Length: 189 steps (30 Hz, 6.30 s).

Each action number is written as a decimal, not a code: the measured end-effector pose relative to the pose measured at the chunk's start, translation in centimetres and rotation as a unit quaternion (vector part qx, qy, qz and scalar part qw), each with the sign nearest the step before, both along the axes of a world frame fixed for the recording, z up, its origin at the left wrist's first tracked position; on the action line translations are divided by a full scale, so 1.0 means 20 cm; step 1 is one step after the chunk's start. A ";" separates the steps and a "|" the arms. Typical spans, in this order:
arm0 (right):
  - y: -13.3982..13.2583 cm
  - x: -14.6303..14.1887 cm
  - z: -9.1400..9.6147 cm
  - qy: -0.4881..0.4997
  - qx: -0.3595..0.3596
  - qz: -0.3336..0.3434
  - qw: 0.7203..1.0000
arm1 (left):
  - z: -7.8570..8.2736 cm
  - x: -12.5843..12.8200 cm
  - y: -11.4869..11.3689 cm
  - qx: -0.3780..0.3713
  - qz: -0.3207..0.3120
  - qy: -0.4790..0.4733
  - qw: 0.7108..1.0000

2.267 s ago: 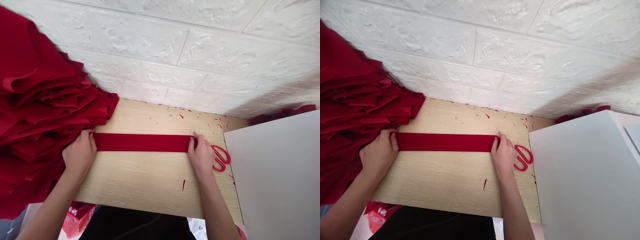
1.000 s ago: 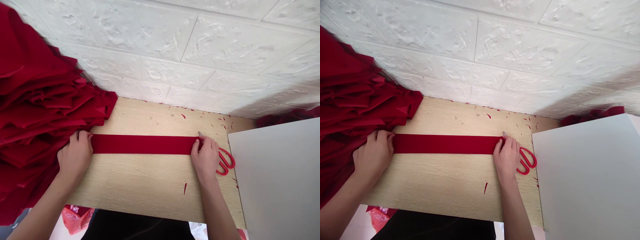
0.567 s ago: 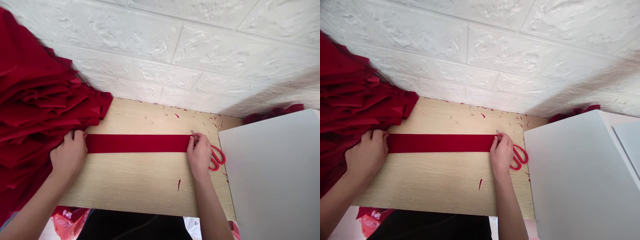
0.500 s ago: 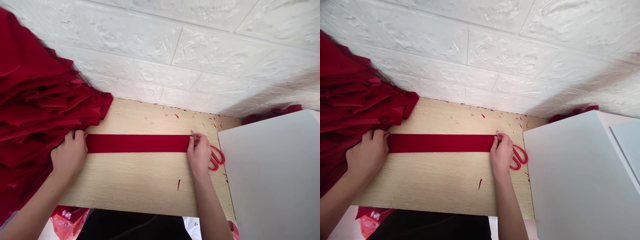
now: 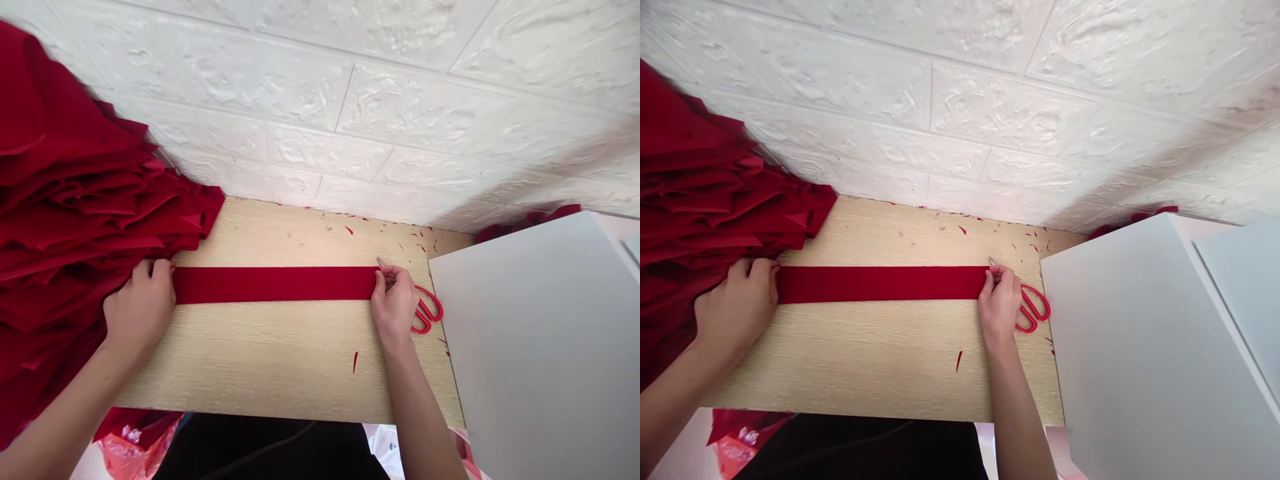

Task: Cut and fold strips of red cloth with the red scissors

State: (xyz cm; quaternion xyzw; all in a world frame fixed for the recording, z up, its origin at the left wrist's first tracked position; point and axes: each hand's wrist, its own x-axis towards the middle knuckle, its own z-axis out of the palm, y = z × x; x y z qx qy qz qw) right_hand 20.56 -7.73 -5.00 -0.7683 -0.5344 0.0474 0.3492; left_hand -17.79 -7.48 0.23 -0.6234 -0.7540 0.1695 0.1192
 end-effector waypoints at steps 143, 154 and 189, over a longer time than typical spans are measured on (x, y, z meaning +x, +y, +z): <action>-0.07 -0.02 0.11 0.110 0.203 0.191 0.954 | 0.06 1.13 0.35 -0.225 -0.179 -0.697 0.657; -0.07 -0.02 0.11 0.102 0.200 0.185 0.957 | 0.10 1.13 0.36 -0.224 -0.229 -0.668 0.672; -0.07 -0.04 0.12 0.242 0.118 0.118 0.956 | 0.12 1.15 0.30 -0.208 -0.274 -0.578 0.740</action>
